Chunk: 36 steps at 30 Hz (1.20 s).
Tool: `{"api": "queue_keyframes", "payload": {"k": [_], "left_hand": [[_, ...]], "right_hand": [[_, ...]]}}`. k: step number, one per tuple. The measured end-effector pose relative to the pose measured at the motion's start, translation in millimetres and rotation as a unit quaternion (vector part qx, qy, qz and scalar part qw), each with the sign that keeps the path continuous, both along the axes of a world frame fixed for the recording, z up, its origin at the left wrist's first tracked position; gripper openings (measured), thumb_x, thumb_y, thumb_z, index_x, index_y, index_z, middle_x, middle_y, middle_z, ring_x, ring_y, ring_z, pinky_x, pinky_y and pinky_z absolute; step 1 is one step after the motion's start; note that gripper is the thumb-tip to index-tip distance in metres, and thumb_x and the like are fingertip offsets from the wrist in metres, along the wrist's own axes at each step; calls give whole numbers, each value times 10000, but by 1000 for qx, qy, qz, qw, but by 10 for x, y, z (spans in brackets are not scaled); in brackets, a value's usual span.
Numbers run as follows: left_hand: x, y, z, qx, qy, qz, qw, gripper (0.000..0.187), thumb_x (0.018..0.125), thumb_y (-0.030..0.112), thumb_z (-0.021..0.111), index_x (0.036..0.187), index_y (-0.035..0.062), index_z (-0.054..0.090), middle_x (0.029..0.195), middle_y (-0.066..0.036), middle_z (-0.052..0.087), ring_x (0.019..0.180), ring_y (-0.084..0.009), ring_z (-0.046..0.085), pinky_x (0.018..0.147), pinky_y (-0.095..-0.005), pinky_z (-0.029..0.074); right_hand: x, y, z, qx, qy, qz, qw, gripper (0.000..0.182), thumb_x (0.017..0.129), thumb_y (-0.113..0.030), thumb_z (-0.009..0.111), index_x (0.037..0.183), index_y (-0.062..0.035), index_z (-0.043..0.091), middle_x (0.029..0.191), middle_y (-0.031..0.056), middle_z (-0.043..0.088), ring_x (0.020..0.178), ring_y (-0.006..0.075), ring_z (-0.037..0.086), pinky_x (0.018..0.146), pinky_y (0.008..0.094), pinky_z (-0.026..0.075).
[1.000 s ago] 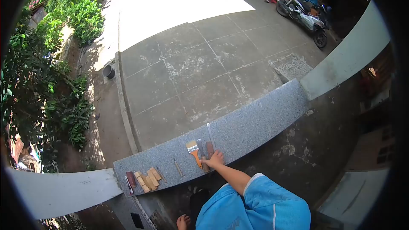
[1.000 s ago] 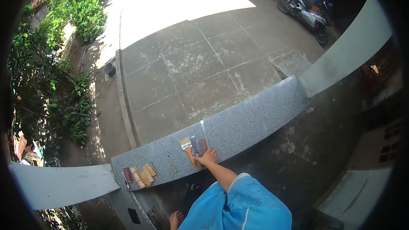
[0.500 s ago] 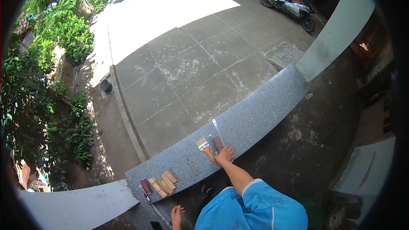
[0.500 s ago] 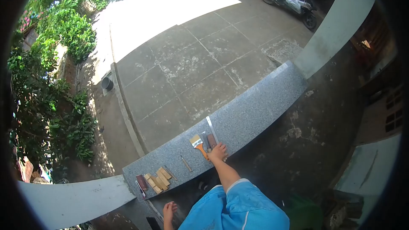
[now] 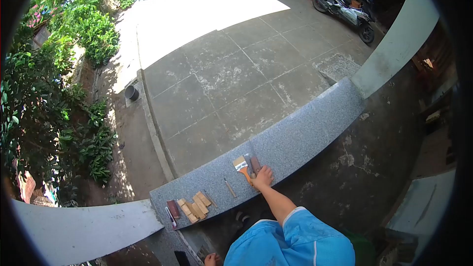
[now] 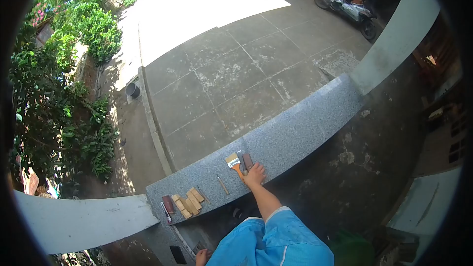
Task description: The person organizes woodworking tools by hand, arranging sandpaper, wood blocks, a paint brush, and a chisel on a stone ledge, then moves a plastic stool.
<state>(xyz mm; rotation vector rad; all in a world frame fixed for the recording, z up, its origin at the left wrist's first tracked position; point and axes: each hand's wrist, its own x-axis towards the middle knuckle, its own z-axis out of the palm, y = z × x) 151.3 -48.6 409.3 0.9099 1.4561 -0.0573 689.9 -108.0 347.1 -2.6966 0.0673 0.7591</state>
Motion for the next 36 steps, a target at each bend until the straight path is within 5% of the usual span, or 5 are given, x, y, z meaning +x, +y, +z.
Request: {"api": "queue_keyframes", "payload": {"k": [15,18,21,28,36], "left_hand": [[337,81,136,-4,-21,-22,1000,279,1032,319,667,1177,81,666,909,-62,697,695,-146,614,576,-290,516],[-5,89,-267,6,-16,-84,996,295,1030,332,665,1192,86,671,898,-57,695,704,-144,614,590,-296,515],[134,-11,-72,95,46,-138,985,322,1031,356,654,1209,88,669,889,-54,696,696,-141,604,590,-293,504],[257,42,-17,31,3,-105,994,330,1035,379,639,1208,99,673,910,-62,713,684,-142,604,578,-287,490],[565,164,82,4,-3,-105,995,329,1045,386,624,1238,122,659,950,-61,732,721,-158,639,583,-301,508]], "right_hand": [[35,-23,127,-14,49,13,999,1033,630,-450,944,1400,-54,381,1402,187,435,1363,393,441,1027,612,474],[23,-28,16,-7,40,10,999,1059,618,-462,957,1402,-55,375,1409,184,437,1365,390,441,1028,612,475],[20,-42,40,0,44,8,999,1080,611,-470,963,1409,-58,363,1417,178,437,1368,384,440,1036,614,471],[34,-109,136,26,97,-6,995,1141,623,-450,968,1485,-69,324,1471,172,410,1402,383,419,1074,643,442],[47,-141,98,88,149,-38,984,1284,607,-469,963,1568,-29,234,1574,219,357,1478,401,362,1176,557,385]]}}
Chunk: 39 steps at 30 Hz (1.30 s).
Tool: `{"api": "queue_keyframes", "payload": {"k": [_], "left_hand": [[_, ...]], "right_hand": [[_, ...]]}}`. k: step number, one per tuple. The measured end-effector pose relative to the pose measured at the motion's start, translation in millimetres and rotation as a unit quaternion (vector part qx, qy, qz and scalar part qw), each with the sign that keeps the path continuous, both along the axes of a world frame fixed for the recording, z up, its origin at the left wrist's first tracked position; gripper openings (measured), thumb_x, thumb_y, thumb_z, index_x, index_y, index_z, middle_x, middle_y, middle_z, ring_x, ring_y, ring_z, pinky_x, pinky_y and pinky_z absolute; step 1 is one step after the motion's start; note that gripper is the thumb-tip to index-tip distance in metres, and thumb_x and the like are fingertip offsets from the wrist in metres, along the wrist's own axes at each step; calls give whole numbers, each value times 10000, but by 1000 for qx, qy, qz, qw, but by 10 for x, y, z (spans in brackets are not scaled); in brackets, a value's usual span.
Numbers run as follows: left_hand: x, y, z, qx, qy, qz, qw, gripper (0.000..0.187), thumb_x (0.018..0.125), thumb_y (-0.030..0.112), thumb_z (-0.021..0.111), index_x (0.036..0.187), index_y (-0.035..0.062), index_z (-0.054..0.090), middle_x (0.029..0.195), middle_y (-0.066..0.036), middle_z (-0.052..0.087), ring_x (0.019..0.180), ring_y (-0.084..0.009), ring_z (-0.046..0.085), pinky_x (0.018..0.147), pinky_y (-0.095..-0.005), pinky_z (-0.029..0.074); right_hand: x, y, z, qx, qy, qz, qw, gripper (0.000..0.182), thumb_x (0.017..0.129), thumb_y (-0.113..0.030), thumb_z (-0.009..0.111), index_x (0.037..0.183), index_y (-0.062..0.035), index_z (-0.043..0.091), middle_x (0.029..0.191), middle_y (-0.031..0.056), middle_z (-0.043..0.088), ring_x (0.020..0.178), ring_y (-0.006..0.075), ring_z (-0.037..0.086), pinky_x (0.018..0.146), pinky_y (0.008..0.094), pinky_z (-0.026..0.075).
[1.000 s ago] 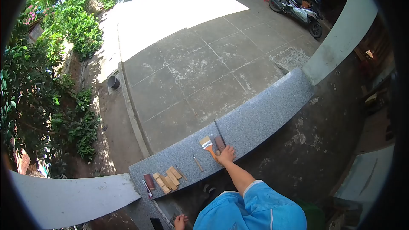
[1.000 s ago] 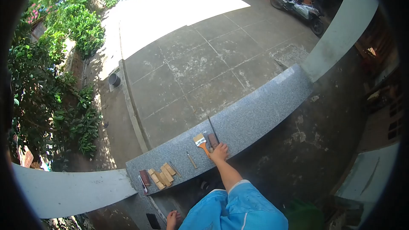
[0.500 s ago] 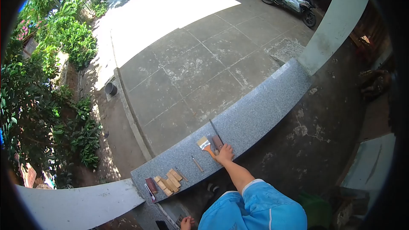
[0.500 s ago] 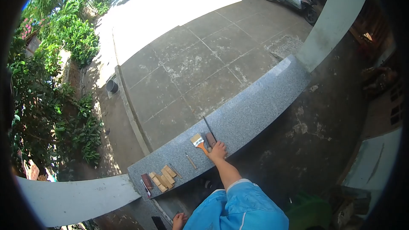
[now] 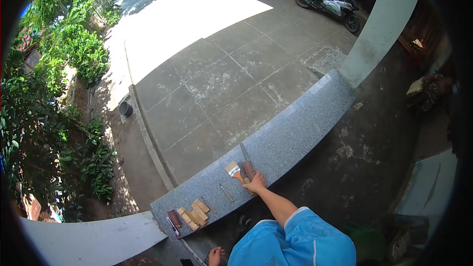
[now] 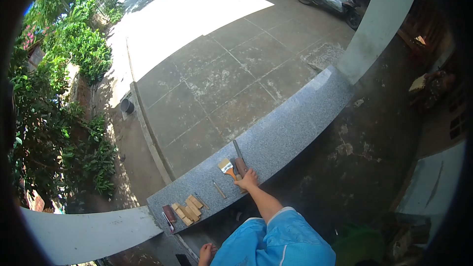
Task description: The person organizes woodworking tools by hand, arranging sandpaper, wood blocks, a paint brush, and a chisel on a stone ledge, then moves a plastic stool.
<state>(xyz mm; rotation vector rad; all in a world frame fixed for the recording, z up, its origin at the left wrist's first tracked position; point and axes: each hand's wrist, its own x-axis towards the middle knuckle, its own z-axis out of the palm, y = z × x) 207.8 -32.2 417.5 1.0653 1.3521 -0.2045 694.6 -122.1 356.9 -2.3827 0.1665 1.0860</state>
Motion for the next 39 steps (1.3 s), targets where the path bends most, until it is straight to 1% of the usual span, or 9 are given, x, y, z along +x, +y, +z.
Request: {"api": "queue_keyframes", "payload": {"k": [3,5,9,11,16,22,25,34,39], "left_hand": [[-53,166,-307,-4,16,1,1000,309,1052,293,627,1241,50,657,1041,-91,749,815,-154,705,681,-294,552],[-58,165,-325,11,12,-10,1000,316,1048,301,633,1237,48,660,1045,-96,750,820,-152,700,688,-293,549],[146,154,-55,23,14,-11,1000,327,1053,310,616,1248,52,661,1077,-84,740,862,-149,682,765,-294,542],[191,105,56,32,27,-16,999,340,1057,319,603,1269,58,654,1094,-77,737,876,-150,683,780,-296,538],[128,-17,160,24,44,-14,999,358,1063,329,582,1293,64,648,1130,-79,733,915,-168,697,803,-310,540],[-160,-190,-28,19,50,7,999,355,1055,324,595,1278,56,662,1131,-105,735,932,-185,705,788,-320,559],[-102,-211,33,17,58,41,997,335,1042,294,614,1253,40,670,1078,-93,744,848,-156,683,748,-304,544],[95,-100,63,69,53,69,994,344,1022,292,628,1212,11,687,1048,-122,755,863,-186,716,789,-323,557],[211,-227,219,81,78,75,991,346,1016,290,632,1208,7,686,1040,-126,755,862,-190,716,812,-333,559]], "right_hand": [[-25,-27,-118,26,-14,-14,999,1315,601,-474,961,1567,16,217,1576,263,360,1491,415,346,1217,499,348],[-43,-22,-72,45,0,-2,999,1329,608,-471,954,1558,72,201,1548,306,383,1482,429,358,1238,451,321],[-73,13,-203,36,-41,2,998,1239,623,-451,944,1515,81,268,1542,307,387,1442,448,403,1210,465,364],[-102,-2,-302,6,-65,23,998,1197,627,-438,940,1518,21,285,1548,299,365,1458,443,376,1180,538,380],[-118,94,104,-44,-113,61,991,1103,658,-383,919,1515,-67,301,1470,261,407,1414,435,404,1107,626,408],[-160,101,33,-71,-147,76,984,1061,703,-385,882,1530,-76,294,1455,250,407,1380,447,421,1097,617,411],[-159,42,-28,-47,-157,70,984,1058,717,-392,868,1545,-77,290,1450,259,407,1385,457,415,1113,617,389],[25,-160,-22,-2,-149,137,979,1068,731,-381,836,1566,-51,257,1472,322,367,1378,511,392,1173,566,336],[110,-173,9,35,-166,154,973,1015,747,-355,815,1567,-76,286,1473,296,359,1379,509,376,1156,590,340]]}}
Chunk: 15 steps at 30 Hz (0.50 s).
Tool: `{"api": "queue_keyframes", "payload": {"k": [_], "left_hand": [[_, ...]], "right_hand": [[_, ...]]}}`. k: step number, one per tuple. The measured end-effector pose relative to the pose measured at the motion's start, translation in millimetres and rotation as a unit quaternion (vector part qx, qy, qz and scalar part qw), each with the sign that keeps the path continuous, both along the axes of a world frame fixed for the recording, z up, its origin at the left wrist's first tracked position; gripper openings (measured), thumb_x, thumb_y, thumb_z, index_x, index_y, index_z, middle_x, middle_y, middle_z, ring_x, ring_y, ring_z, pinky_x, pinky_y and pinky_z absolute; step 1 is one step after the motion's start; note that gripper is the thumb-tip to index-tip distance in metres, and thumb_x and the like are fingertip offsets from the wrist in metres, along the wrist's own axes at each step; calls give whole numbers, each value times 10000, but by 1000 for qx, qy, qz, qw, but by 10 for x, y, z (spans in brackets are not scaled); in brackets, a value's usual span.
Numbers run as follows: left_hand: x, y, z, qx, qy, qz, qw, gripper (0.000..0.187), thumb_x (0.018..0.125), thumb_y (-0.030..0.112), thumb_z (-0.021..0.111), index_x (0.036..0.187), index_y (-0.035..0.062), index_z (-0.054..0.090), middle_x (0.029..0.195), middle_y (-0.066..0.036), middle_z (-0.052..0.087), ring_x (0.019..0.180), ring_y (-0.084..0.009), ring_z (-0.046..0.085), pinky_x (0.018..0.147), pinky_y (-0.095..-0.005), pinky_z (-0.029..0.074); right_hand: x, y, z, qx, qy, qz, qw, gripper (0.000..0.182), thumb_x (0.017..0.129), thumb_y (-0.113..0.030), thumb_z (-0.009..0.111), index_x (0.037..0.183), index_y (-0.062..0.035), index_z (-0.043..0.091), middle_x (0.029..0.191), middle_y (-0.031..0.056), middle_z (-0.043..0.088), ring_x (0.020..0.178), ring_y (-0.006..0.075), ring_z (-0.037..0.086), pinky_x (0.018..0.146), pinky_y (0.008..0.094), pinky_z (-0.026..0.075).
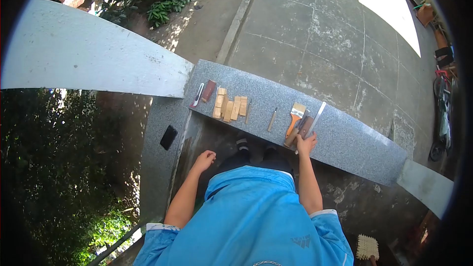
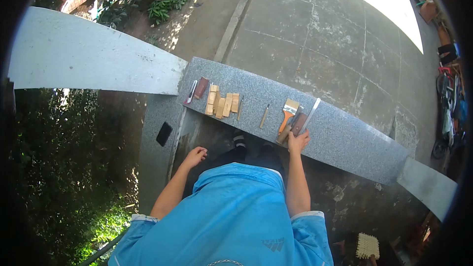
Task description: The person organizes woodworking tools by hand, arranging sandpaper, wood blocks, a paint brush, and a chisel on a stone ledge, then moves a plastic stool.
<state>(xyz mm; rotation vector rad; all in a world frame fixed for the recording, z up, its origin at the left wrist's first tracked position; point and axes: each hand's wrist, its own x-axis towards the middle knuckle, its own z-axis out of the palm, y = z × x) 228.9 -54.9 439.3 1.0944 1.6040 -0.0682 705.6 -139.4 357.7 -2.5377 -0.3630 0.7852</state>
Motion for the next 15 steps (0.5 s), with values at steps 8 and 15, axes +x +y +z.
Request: {"api": "queue_keyframes", "payload": {"k": [8,15], "left_hand": [[214,-102,74,51,-1,77,996,323,1016,265,625,1179,-4,694,1047,-129,760,868,-186,725,818,-328,559],[303,115,410,139,30,90,986,284,1038,212,570,1123,-13,723,896,-128,802,861,-210,766,818,-317,573]], "right_hand": [[183,0,-18,38,-21,80,996,928,779,-338,793,1548,-80,342,1460,290,362,1369,489,373,1164,572,323],[269,207,80,51,-42,156,985,797,805,-336,774,1490,-82,456,1433,271,417,1352,469,411,1150,559,337]]}}
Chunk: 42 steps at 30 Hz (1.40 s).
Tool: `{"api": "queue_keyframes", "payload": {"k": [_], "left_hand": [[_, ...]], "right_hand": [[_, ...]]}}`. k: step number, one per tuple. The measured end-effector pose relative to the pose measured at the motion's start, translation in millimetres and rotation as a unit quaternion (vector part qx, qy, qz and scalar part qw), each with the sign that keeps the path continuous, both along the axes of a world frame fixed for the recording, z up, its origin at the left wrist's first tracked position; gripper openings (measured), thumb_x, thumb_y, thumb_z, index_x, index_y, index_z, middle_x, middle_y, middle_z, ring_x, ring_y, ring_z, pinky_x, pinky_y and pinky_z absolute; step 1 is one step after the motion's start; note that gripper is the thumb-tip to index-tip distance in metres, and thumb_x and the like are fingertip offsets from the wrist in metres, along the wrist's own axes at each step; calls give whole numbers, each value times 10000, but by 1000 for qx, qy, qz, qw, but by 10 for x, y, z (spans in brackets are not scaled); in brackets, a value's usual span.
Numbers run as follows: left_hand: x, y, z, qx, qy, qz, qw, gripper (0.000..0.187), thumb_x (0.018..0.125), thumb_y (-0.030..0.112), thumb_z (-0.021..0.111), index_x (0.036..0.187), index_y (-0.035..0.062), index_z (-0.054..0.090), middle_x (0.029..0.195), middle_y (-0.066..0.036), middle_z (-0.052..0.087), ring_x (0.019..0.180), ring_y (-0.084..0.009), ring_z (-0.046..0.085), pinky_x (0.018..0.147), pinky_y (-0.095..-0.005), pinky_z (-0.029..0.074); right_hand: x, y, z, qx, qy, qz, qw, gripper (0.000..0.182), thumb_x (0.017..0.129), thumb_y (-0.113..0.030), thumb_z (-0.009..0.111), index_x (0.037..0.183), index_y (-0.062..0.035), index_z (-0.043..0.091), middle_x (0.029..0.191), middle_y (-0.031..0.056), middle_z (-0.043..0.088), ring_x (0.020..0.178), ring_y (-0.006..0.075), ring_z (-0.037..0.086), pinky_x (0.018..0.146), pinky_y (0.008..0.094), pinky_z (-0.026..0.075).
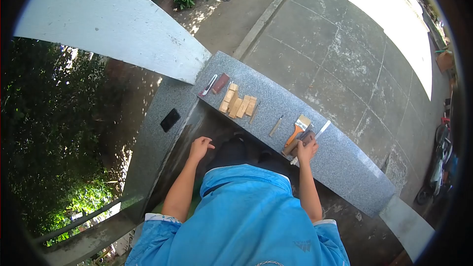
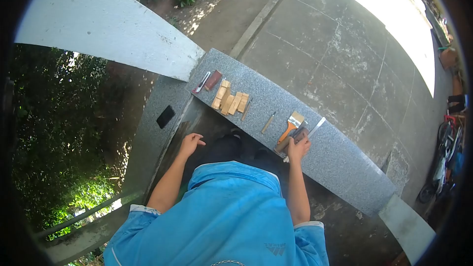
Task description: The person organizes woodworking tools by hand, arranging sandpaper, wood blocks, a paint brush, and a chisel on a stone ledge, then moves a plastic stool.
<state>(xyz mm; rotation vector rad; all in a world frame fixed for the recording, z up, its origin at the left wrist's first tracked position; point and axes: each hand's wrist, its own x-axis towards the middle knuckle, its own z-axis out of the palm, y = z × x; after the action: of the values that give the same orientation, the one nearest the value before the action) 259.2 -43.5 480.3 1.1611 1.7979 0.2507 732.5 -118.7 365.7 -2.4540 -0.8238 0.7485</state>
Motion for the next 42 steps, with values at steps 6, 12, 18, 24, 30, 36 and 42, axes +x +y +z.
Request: {"api": "queue_keyframes", "payload": {"k": [6,12,18,24,30,36,42], "left_hand": [[-290,483,-643,55,-15,25,998,234,1003,182,625,1096,-12,716,938,-152,774,806,-229,755,769,-331,590],[-401,1340,-1271,104,2,-64,993,251,911,174,714,1094,2,717,941,-167,750,902,-309,731,841,-405,561],[-338,2106,-1670,201,79,-142,966,645,835,170,791,1361,-48,488,1240,-241,574,1170,-378,568,1021,-480,464],[-338,2529,-1888,141,134,-169,966,629,802,285,847,1281,-5,562,1152,-200,642,1117,-378,616,999,-494,470],[-299,2688,-1889,126,110,-161,973,328,805,285,877,914,16,723,884,-135,732,855,-338,716,815,-457,551],[-231,2670,-1595,170,154,-238,944,386,771,304,904,945,2,739,910,-166,744,869,-372,724,819,-477,552],[-198,2728,-1462,164,145,-247,944,339,859,307,823,941,-14,750,900,-191,754,872,-382,735,815,-486,559]], "right_hand": [[-128,16,251,12,-27,-29,999,712,844,-321,767,1451,-64,500,1310,239,543,1263,397,532,1080,504,418],[-550,-185,895,35,151,-177,972,557,895,-264,741,1358,-15,559,1047,198,712,956,299,707,858,410,552],[-1222,-661,661,-65,64,-204,975,525,860,-336,712,1301,-70,610,1058,138,737,1030,330,714,912,468,540],[-1771,-763,742,-73,76,-216,971,524,865,-316,714,1312,-67,599,1057,133,720,1053,318,697,928,451,537],[-2099,-807,950,-51,91,-245,964,526,874,-275,733,1310,-18,593,1058,189,724,1038,351,704,921,439,552],[-2127,-914,710,-82,93,-231,965,532,880,-304,754,1313,-30,612,1040,166,751,997,320,730,887,418,567],[-1989,-631,1255,-81,138,-220,962,504,906,-282,715,1309,-2,603,1087,195,729,1044,333,713,922,440,559]]}}
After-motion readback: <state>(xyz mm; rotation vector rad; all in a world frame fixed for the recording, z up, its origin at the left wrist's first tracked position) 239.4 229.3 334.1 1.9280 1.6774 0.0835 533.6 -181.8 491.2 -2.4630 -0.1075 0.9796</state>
